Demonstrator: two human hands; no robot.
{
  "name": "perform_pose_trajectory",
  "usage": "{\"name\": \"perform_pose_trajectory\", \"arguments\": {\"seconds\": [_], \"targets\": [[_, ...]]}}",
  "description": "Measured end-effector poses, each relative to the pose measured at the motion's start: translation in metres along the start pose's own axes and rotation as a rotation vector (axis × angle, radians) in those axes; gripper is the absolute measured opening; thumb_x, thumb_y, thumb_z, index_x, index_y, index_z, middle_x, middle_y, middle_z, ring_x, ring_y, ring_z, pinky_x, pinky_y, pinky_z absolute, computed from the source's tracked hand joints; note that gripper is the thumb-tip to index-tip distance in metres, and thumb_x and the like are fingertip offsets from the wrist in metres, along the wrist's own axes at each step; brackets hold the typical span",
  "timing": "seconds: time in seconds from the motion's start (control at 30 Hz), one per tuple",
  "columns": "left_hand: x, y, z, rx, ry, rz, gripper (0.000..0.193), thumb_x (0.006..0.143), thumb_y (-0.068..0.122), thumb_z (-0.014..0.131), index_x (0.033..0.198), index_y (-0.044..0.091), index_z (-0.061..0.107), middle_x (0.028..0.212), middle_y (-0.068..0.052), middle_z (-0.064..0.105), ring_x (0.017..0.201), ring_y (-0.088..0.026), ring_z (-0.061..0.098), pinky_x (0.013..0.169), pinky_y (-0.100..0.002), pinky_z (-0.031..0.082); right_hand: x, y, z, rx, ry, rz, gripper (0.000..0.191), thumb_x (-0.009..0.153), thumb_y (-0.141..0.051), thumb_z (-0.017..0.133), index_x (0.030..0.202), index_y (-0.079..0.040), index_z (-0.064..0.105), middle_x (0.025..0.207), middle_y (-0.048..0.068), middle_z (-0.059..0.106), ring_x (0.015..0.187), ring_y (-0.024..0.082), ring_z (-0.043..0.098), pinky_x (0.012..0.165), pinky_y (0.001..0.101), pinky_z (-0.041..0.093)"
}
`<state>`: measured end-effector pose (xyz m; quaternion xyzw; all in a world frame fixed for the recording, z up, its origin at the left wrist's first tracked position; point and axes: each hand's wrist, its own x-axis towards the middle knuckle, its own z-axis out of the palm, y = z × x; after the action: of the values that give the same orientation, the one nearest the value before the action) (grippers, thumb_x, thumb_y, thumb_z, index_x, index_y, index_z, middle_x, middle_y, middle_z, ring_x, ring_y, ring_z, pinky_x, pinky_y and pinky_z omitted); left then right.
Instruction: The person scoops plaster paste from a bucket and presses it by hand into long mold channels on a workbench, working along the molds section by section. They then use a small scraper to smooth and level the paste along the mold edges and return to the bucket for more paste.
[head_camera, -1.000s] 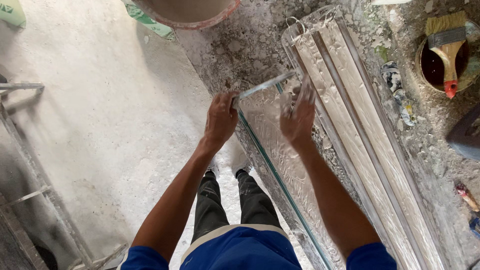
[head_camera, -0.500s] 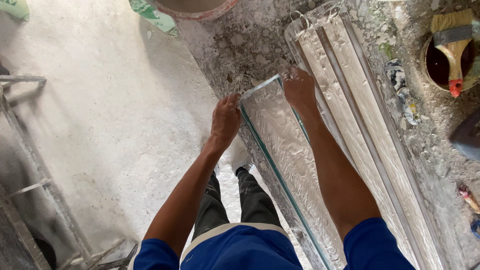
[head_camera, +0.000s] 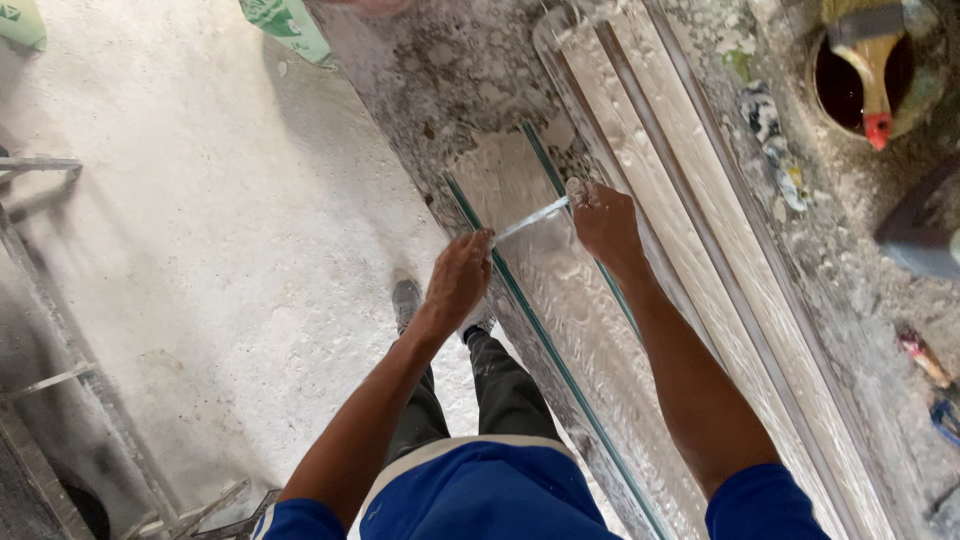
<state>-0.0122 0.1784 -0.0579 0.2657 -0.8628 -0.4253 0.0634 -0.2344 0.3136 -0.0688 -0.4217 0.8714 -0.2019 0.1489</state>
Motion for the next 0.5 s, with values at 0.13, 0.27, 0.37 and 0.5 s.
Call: {"name": "perform_pose_trajectory", "arguments": {"seconds": [0.13, 0.27, 0.37, 0.5], "targets": [[-0.051, 0.025, 0.030, -0.020, -0.059, -0.041, 0.014, 0.099, 0.003, 0.058, 0.110, -0.001, 0.065, 0.082, -0.020, 0.065, 0.074, -0.036, 0.065, 0.068, -0.050, 0.050, -0.059, 0.020, -0.004, 0.106, 0.041, 0.030, 0.022, 0.104, -0.014, 0.061, 0.090, 0.002, 0.065, 0.076, 0.020, 0.063, 0.066, 0.035, 0.059, 0.063, 0.0457, 0.047], [-0.102, 0.053, 0.068, -0.071, 0.054, 0.088, 0.014, 0.094, 0.003, 0.058, 0.107, 0.000, 0.064, 0.083, -0.020, 0.063, 0.073, -0.039, 0.063, 0.064, -0.049, 0.049, -0.126, 0.035, -0.013, 0.400, 0.037, 0.307, 0.018, 0.096, -0.017, 0.061, 0.102, -0.003, 0.070, 0.075, 0.019, 0.067, 0.060, 0.031, 0.059, 0.058, 0.0411, 0.048], [-0.139, 0.072, 0.096, -0.168, 0.003, 0.026, 0.013, 0.099, 0.010, 0.055, 0.100, 0.002, 0.065, 0.079, -0.015, 0.061, 0.067, -0.032, 0.060, 0.060, -0.044, 0.048, -0.179, 0.052, -0.021, 0.255, 0.014, 0.388, 0.020, 0.097, -0.018, 0.066, 0.092, 0.002, 0.069, 0.073, 0.021, 0.065, 0.061, 0.033, 0.057, 0.059, 0.0442, 0.048], [-0.187, 0.105, 0.137, -0.913, -0.205, -0.552, 0.040, 0.110, 0.030, 0.045, 0.085, 0.003, 0.060, 0.066, -0.006, 0.050, 0.057, -0.018, 0.048, 0.055, -0.036, 0.041, -0.253, 0.079, -0.030, 0.217, 0.093, 0.274, 0.020, 0.099, -0.020, 0.065, 0.105, -0.002, 0.072, 0.078, 0.021, 0.067, 0.059, 0.031, 0.059, 0.058, 0.0431, 0.049]]}}
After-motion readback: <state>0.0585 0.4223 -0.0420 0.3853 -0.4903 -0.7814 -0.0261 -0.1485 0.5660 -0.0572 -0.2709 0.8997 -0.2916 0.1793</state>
